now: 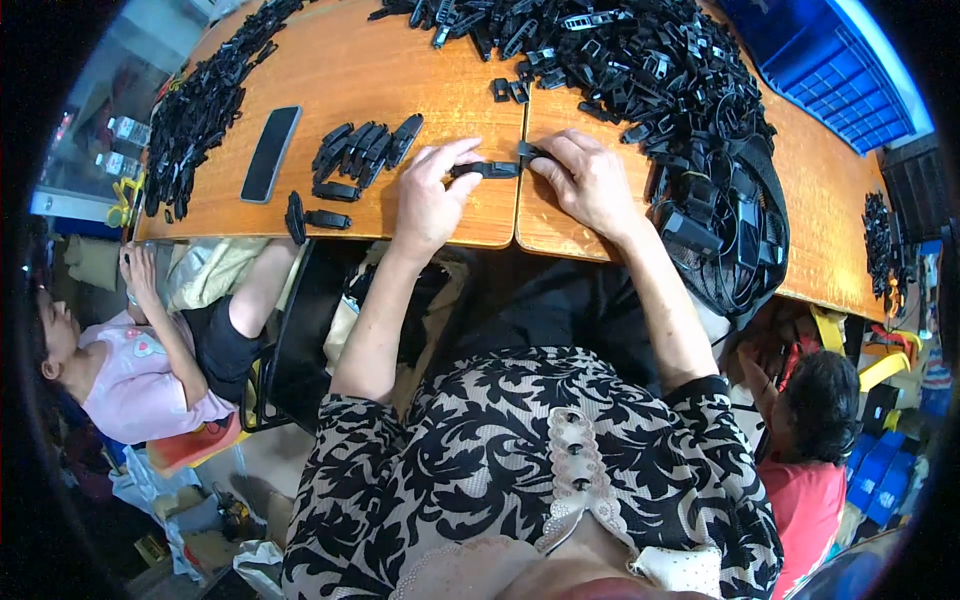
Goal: The person assembles plastic buckle components by picking up individual pieces from the table, snapping them together by hand, and placing the assembled parts on the table.
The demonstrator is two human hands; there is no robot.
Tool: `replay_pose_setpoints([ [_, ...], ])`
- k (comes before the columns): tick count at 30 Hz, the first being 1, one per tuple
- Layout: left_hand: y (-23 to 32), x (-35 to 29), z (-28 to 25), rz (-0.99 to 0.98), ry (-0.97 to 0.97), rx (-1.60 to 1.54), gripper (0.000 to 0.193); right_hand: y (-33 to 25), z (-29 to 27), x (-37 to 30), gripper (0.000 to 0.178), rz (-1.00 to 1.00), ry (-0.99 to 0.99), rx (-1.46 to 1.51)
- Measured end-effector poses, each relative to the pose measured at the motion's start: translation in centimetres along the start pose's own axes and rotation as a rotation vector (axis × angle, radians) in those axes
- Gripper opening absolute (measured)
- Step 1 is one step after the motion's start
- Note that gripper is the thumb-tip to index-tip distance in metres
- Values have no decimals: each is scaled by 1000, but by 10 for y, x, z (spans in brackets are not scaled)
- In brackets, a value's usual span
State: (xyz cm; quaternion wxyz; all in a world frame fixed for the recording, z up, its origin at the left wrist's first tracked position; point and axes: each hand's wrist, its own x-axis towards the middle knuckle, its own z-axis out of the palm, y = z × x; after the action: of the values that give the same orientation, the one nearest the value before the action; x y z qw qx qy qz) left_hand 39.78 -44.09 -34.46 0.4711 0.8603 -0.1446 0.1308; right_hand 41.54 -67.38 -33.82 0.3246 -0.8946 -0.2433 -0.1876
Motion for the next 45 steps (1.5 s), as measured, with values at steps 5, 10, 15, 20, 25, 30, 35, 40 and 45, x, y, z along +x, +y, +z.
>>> replay_pose_setpoints([
  [5, -4, 2, -2, 5, -23, 8, 42, -9, 0, 9, 23, -122, -148, 77],
  [10, -6, 8, 2, 17, -6, -50, 37, -11, 13, 18, 19, -272, -148, -54],
  [15, -8, 2, -4, 97, 19, 54, 34, -12, 29, 32, 20, -224, -158, 96],
  [20, -5, -3, -27, 250, 122, 618, 28, 6, 38, 56, 33, 30, 147, -39],
  [25, -4, 35, -31, 179, 224, 714, 36, 19, 50, 67, 27, 57, 42, -322],
  [30, -44, 165, -15, 238, 319, 520, 36, 17, 49, 76, 20, 153, 56, -241],
  [35, -110, 202, -23, 0, 49, 475, 32, -17, 72, 76, 22, 85, 160, -217],
  [40, -50, 173, 34, -28, 55, 698, 14, 23, 51, 52, 17, 5, 246, -374],
  [45, -39, 100, 64, -218, 205, 152, 31, 16, 50, 54, 26, 40, 184, -502],
])
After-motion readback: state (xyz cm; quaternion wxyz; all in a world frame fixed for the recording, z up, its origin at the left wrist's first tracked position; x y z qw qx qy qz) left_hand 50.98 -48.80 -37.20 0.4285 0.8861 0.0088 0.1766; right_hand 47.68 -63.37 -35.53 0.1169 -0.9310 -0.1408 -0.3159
